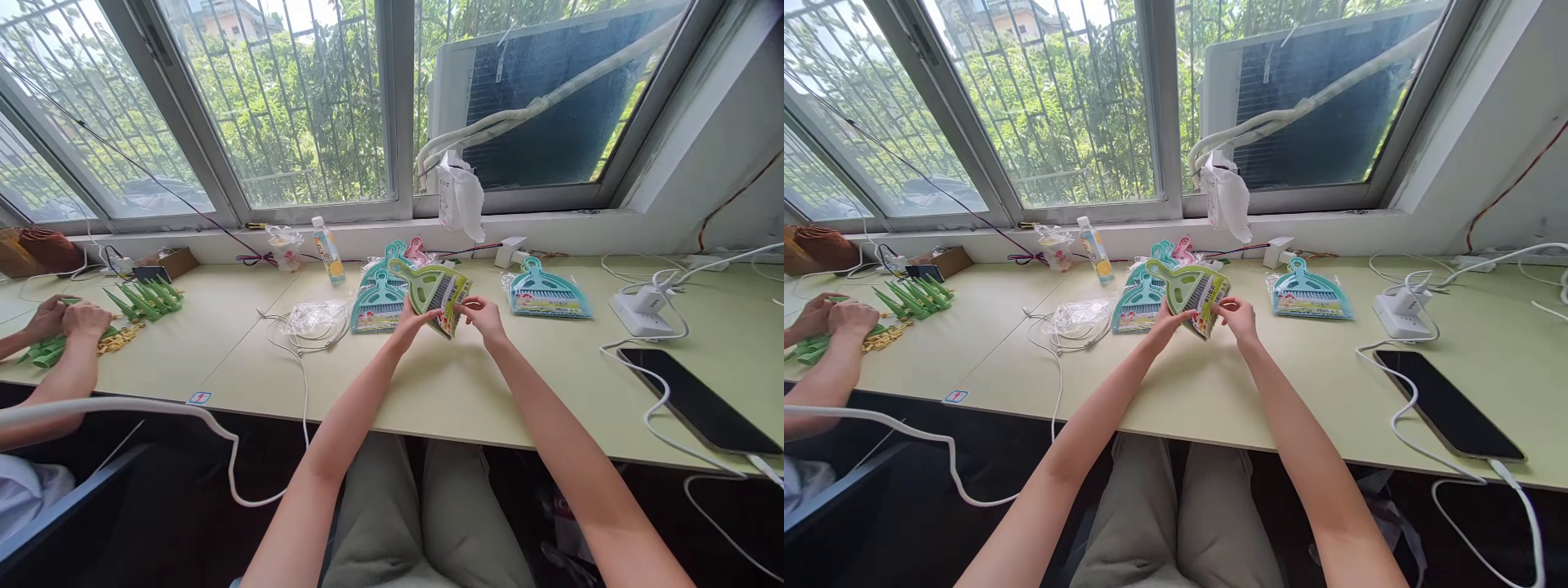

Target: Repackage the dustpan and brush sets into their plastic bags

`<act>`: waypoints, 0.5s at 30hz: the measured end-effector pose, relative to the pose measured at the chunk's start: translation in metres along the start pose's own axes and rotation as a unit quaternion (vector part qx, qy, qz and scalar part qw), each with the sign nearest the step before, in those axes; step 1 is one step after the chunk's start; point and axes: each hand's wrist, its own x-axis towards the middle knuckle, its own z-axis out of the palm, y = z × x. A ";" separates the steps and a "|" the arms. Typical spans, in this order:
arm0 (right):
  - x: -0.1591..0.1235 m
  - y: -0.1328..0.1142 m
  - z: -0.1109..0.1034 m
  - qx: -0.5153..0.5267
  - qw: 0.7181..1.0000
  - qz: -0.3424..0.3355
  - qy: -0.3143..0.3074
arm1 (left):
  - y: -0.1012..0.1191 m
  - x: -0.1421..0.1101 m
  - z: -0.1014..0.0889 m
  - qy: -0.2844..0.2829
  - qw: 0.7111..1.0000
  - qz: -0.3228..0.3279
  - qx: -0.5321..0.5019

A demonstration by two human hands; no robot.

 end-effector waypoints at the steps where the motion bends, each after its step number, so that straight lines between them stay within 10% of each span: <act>1: -0.001 0.000 0.000 -0.006 1.000 -0.001 0.010 | 0.000 0.000 0.000 -0.002 1.000 -0.001 0.001; 15: -0.013 -0.008 0.006 -0.167 0.973 -0.070 0.140 | -0.010 0.010 -0.008 0.019 0.999 0.027 0.012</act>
